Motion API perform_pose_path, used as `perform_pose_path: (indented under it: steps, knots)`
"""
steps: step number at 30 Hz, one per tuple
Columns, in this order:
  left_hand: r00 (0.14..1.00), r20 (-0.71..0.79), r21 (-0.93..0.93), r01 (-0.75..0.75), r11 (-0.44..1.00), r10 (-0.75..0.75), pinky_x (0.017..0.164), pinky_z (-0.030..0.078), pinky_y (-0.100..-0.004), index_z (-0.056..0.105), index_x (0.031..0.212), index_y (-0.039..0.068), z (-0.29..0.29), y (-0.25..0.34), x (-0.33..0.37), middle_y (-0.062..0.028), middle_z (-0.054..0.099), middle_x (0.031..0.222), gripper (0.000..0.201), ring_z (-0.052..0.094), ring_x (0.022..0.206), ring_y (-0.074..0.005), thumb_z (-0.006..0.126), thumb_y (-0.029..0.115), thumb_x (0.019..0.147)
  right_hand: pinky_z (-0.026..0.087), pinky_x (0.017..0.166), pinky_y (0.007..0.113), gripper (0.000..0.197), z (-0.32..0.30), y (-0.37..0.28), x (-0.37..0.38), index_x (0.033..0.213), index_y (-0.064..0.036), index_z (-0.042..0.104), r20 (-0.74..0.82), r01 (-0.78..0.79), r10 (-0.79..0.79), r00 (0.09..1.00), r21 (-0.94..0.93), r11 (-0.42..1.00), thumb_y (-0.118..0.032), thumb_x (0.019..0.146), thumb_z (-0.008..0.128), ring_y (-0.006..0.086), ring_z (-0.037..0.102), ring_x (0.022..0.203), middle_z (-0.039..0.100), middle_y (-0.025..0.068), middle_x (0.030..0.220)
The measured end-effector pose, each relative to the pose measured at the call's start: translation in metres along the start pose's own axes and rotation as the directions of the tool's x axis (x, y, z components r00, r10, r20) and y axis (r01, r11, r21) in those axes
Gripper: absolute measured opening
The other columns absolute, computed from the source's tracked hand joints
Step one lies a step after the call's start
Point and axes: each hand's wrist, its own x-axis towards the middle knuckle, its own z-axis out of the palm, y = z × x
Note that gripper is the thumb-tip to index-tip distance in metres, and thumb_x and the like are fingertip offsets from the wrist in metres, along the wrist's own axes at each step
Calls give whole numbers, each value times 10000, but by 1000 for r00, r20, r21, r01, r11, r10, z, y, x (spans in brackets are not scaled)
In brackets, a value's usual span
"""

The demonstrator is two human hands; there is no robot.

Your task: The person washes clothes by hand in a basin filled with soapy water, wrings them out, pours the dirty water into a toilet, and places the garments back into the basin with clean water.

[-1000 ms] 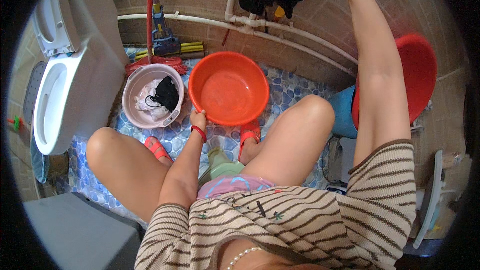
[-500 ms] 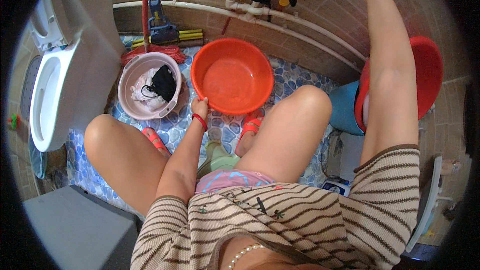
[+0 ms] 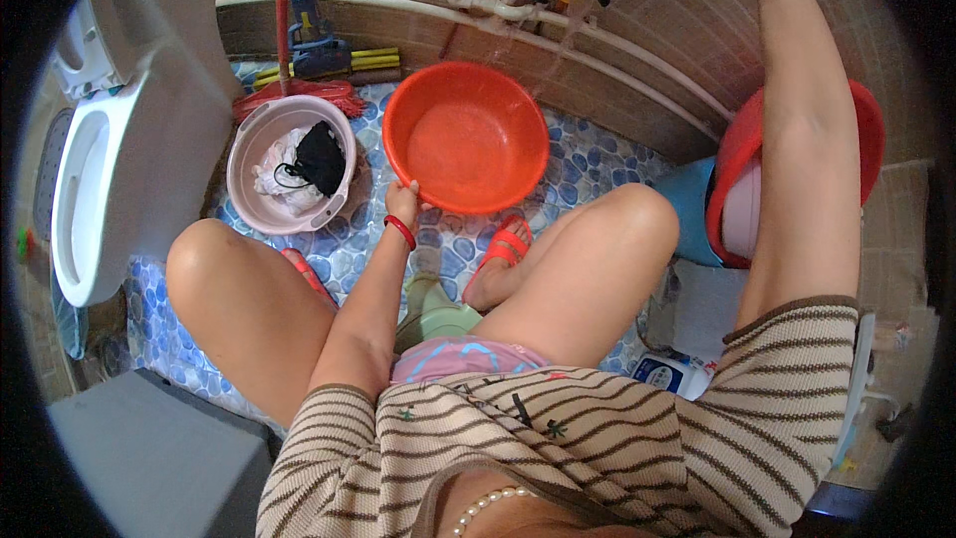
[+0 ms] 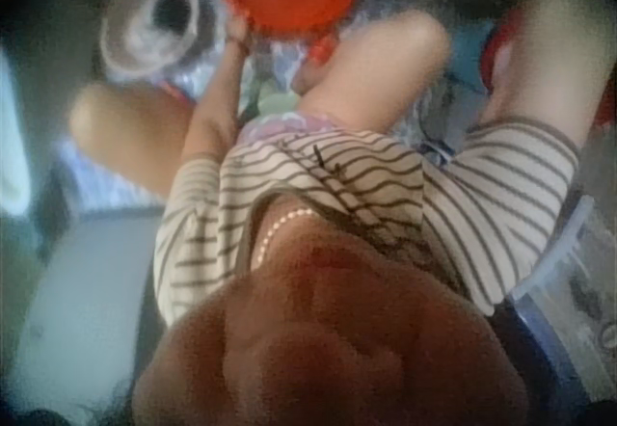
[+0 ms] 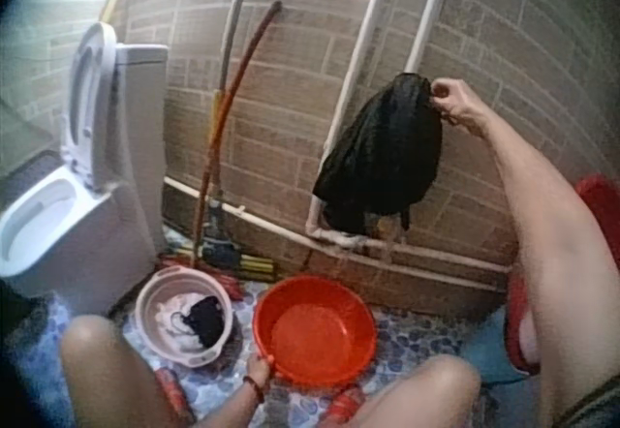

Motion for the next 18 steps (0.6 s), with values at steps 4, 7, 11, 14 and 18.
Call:
perform_pose_path:
  steps: [4, 7, 11, 14, 18]
  knots:
    - [999, 35, -73, 9, 997, -7, 470, 537, -318, 475, 974, 19, 0, -5, 9, -101, 585, 824, 106, 610, 639, -207, 472, 79, 888, 344, 440, 253, 74, 11, -13, 0, 837, -36, 572, -86, 165, -178, 980, -136, 977, -108, 819, 573, 97, 449, 522, 494, 6, 605]
    - [999, 52, -83, 10, 997, -6, 460, 538, -320, 470, 981, -3, -1, -8, 11, -117, 590, 847, 121, 616, 650, -213, 487, 65, 882, 342, 451, 237, 86, 9, -25, -14, 837, -50, 559, 21, 12, -14, 1000, 74, 997, -134, 840, 578, 86, 436, 524, 479, -2, 615]
    - [998, 58, -121, -5, 993, 12, 463, 539, -304, 475, 977, 0, 11, -10, 8, -113, 588, 838, 119, 596, 608, -196, 490, 70, 882, 337, 452, 223, 113, -3, -2, -15, 812, -91, 522, 207, -57, -22, 978, 364, 930, -170, 867, 581, 78, 419, 516, 443, -22, 628]
    - [998, 57, 13, -10, 1000, 9, 486, 538, -318, 476, 1006, 31, 17, -7, 9, -114, 595, 858, 125, 617, 628, -218, 450, 96, 902, 330, 445, 220, 128, -3, 4, -10, 795, -102, 507, 207, -62, -28, 978, 419, 906, -173, 872, 581, 75, 417, 510, 436, -23, 627]
    - [997, 70, 31, -31, 999, 29, 475, 530, -311, 473, 1006, 32, 13, -15, 22, -113, 598, 861, 124, 619, 615, -214, 443, 101, 907, 322, 430, 220, 140, 0, 1, -4, 786, -94, 504, 190, -51, -20, 982, 364, 930, -173, 869, 585, 77, 412, 492, 435, -22, 608]
